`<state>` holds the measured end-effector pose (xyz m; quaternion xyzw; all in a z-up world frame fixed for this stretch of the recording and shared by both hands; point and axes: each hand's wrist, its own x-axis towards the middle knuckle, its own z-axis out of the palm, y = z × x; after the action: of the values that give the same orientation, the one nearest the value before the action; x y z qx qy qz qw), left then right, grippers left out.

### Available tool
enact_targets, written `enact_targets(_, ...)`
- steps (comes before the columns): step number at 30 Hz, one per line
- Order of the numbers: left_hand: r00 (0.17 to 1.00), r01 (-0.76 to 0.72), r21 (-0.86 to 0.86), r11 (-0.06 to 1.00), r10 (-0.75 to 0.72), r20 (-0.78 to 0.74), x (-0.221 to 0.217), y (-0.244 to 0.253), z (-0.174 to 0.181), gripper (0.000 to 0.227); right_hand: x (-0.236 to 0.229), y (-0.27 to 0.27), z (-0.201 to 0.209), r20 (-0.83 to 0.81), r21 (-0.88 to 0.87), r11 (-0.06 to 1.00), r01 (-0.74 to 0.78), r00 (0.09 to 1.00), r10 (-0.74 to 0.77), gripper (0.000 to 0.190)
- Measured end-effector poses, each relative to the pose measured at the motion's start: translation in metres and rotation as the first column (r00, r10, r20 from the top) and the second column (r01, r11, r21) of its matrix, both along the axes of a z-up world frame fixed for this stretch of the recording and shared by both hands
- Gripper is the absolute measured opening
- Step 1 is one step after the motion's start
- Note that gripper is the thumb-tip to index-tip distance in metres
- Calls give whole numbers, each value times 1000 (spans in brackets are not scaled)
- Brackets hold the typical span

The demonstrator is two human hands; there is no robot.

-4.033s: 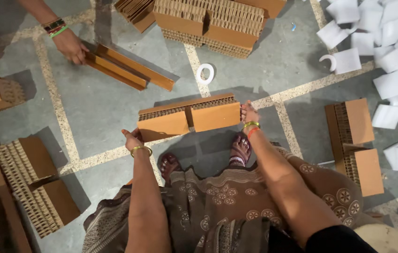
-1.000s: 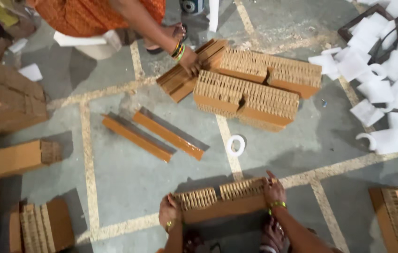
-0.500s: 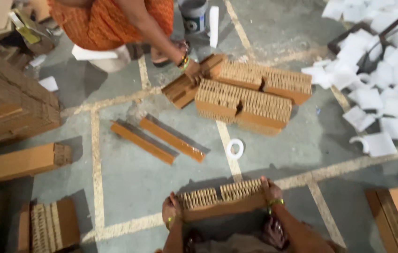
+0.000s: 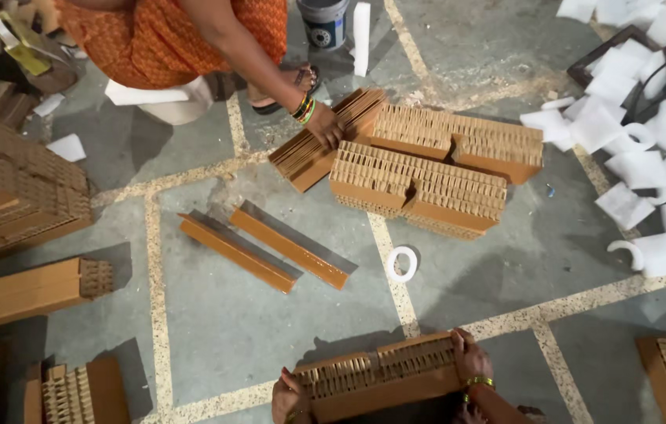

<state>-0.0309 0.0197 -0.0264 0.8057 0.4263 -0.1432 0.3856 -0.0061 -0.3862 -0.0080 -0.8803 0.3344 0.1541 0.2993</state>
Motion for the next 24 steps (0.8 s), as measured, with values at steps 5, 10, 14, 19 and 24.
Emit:
enact_targets(5, 1000, -26, 153, 988, 24, 18, 6, -13, 7, 71, 5, 1, 7, 45, -33, 999, 2, 999, -1, 60)
enact_targets(10, 999, -37, 166, 985, 34, 21, 1, -13, 30, 71, -1, 7, 25, 165, 15, 1000, -8, 986, 5, 62)
enact_targets(14, 996, -88, -4, 996, 88, 30, -10, -7, 31, 79, -9, -3, 30, 99, 131, 991, -2, 995, -11, 62)
enact_targets(19, 955, -190, -206, 960, 132, -265, -11, 18, 2, 91, -13, -18, 23, -137, 358, 926, 120, 988, -76, 64)
enact_targets(24, 987, 3, -76, 997, -15, -159, -21, 10, 9, 104, -3, -24, 0, -176, 531, 806, 263, 964, -198, 68)
